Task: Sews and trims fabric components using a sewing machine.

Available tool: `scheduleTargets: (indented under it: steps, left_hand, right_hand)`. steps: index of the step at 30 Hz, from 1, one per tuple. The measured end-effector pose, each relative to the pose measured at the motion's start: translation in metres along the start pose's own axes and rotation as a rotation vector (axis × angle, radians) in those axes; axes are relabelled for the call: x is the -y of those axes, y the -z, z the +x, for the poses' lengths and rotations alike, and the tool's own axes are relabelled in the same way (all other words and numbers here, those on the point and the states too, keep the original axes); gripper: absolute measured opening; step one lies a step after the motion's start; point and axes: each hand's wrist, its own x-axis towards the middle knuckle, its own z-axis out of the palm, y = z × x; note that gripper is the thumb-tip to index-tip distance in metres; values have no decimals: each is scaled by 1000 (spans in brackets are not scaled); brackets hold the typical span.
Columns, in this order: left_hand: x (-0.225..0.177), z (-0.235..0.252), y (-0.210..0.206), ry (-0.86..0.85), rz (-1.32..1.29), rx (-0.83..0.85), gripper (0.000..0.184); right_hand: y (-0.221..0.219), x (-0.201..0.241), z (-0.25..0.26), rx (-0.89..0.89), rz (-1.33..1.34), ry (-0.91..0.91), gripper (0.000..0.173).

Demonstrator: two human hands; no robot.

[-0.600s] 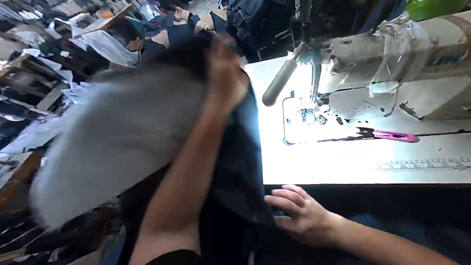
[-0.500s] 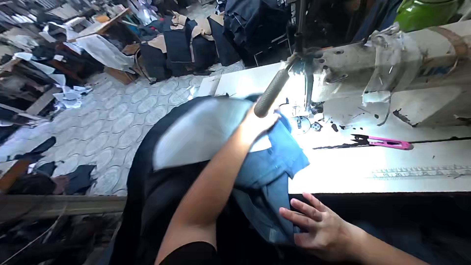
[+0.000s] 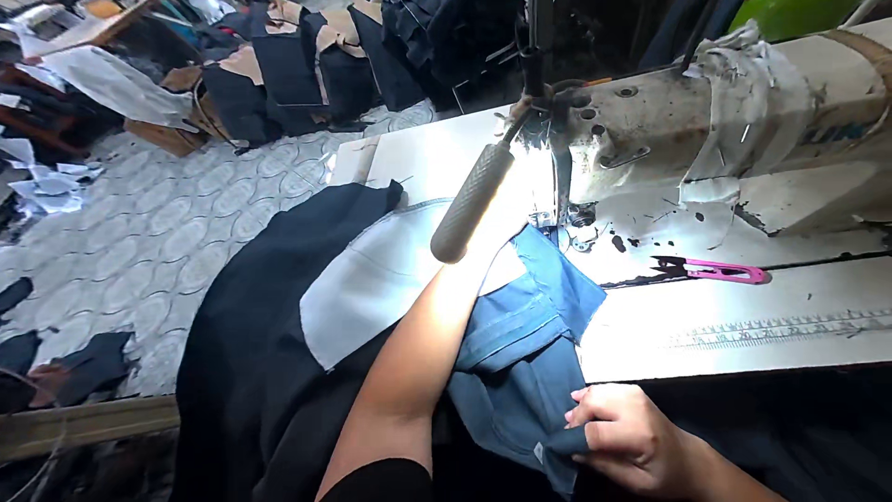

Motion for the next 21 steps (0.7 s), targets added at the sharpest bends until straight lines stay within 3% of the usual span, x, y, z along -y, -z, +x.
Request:
scheduleTargets:
  steps: [2, 5, 6, 7, 9, 11, 13, 16, 18, 21]
  left_hand:
    - [-11, -16, 6, -38, 128, 14, 36]
    - [-58, -62, 46, -127, 359, 487, 71]
    - [-69, -83, 51, -167, 320, 608, 69]
    - [-76, -101, 57, -183, 242, 683, 52]
    - [-60, -124, 76, -203, 203, 576, 28]
    - [-18, -119, 121, -18, 431, 496, 25]
    - [26, -100, 166, 318, 698, 584, 22]
    - [35, -81, 178, 507, 805, 662, 17]
    - [-3, -79, 161, 459, 682, 681, 26]
    - [-54, -93, 106, 122, 379, 401, 35]
  right_hand:
    - [-1, 3, 0, 10, -23, 2, 30]
    - [-4, 5, -2, -1, -53, 4, 29]
    - [-6, 6, -2, -9, -64, -3, 29]
    - [-8, 6, -2, -19, -76, -16, 30]
    - [-13, 5, 3, -43, -94, -73, 33]
    - [-19, 3, 10, -39, -100, -120, 33]
    - [-26, 1, 17, -3, -108, -125, 32]
    - [-32, 1, 28, 41, -130, -97, 30]
    - [-28, -1, 30, 72, -131, -93, 30]
    - [-18, -4, 26, 82, -113, -100, 29]
